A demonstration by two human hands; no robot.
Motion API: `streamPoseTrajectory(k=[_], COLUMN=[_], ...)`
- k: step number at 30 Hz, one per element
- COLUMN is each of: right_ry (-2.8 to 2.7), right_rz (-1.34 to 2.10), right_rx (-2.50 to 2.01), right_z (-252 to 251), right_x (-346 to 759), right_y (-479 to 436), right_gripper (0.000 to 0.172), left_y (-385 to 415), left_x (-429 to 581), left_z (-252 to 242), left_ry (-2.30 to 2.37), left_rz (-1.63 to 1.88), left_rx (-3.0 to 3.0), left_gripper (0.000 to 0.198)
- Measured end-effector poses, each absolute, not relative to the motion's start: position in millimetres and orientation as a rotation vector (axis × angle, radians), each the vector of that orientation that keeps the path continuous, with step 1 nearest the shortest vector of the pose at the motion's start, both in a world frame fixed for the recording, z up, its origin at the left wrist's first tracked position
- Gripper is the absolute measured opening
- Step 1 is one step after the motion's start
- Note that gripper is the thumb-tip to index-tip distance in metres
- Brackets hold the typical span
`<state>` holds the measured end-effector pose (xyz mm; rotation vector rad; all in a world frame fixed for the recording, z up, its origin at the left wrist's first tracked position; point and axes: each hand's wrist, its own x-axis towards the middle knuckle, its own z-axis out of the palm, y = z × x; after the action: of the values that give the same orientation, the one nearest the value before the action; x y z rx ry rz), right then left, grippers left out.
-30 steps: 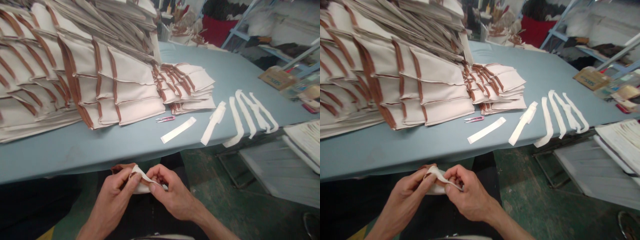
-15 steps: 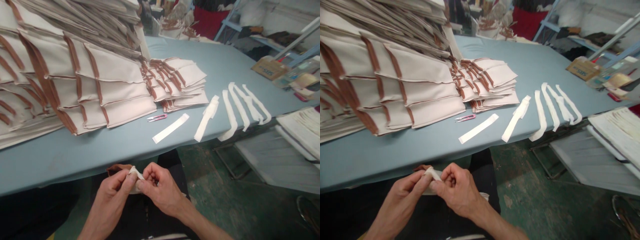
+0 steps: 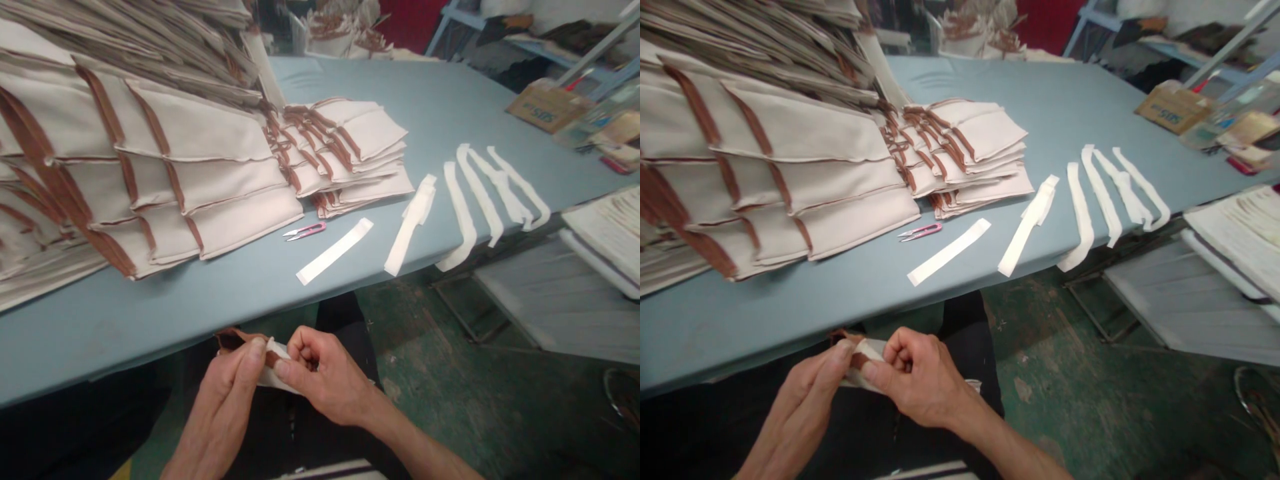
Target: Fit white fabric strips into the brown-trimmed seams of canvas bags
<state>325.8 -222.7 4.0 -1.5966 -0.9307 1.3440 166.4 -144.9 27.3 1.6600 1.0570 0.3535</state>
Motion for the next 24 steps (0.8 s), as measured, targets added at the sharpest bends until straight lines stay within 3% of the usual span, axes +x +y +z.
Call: streamPoseTrajectory(k=[4,10,14,18,24], right_ry=[-1.018,-1.186,-1.316,-1.391,-1.318], right_rz=[1.315,1.310,1.364,1.378,1.326], right_rx=[-1.683,-1.713,-1.716,-1.658,-1.544], right_z=[11,26,38,46,32], right_x=[334,338,339,337,336], right_y=[-220,-214,-209,-205,-196], right_gripper=[0.037,0.057,0.066,0.065,0.070], left_y=[-146,-152,-151,-148,-146], left_x=[164,169,167,158,151], left_z=[26,30,35,36,31], left_ry=[1.039,0.873,0.797,0.728,0.690], left_rz=[0.307,0.319,0.332,0.388,0.420], left_rx=[1.706,1.818,1.783,1.814,1.923], left_gripper=[0.057,0.028,0.022,0.023,0.042])
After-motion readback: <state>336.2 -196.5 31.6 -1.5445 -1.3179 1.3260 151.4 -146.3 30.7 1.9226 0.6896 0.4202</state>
